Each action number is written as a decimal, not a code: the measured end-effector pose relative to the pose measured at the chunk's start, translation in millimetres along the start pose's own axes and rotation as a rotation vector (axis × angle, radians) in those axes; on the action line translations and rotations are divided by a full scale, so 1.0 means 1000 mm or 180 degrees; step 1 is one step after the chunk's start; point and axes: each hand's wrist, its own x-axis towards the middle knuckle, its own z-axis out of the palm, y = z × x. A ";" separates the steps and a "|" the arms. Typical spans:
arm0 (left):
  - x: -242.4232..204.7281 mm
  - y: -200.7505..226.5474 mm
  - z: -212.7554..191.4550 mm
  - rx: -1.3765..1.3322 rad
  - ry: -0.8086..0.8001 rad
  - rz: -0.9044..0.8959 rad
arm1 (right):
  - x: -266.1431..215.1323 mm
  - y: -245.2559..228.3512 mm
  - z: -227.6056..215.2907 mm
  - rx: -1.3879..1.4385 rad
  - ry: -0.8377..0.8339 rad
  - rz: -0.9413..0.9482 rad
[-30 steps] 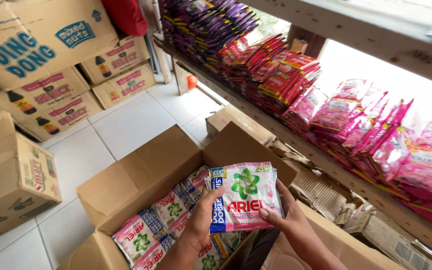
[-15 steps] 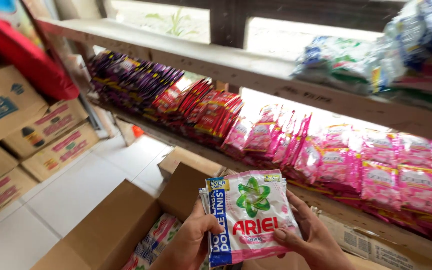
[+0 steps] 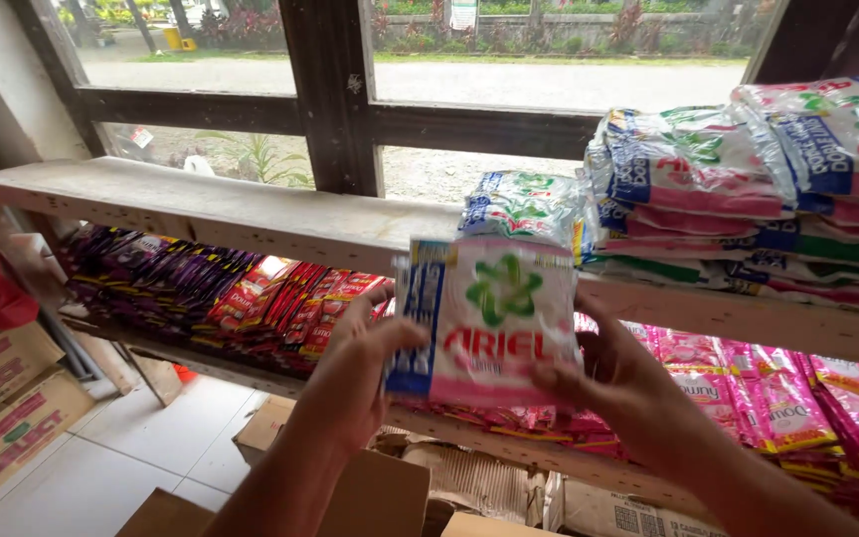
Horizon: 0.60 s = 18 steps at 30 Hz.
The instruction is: Stocking and organizing detergent packets from a box onto a shelf in a grocery store.
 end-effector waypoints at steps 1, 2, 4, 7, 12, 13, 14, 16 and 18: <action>0.018 0.004 0.005 -0.0004 -0.0018 0.0000 | 0.009 -0.023 0.001 -0.0009 0.0015 -0.0005; 0.034 0.008 0.009 0.0014 -0.0065 0.0257 | 0.018 -0.044 0.002 -0.0271 0.0151 -0.0090; 0.071 0.014 0.017 0.0030 -0.0143 0.0501 | 0.037 -0.072 0.000 -0.0537 0.0319 -0.0171; 0.128 0.017 0.028 -0.0136 -0.0328 0.0747 | 0.065 -0.087 -0.013 -0.0700 0.0529 -0.0359; 0.197 0.035 0.057 -0.0238 -0.0334 0.0922 | 0.098 -0.132 -0.026 -0.1232 0.1140 -0.0398; 0.211 0.036 0.061 -0.0242 -0.0356 0.0918 | 0.111 -0.134 -0.034 -0.1238 0.1162 -0.0400; 0.225 0.037 0.066 -0.0267 -0.0357 0.0992 | 0.124 -0.135 -0.042 -0.1536 0.1131 -0.0543; 0.252 0.038 0.073 -0.0303 -0.0378 0.1068 | 0.143 -0.144 -0.048 -0.1849 0.1117 -0.0690; 0.276 0.034 0.077 -0.0292 -0.0313 0.1005 | 0.154 -0.156 -0.045 -0.2394 0.1277 -0.0247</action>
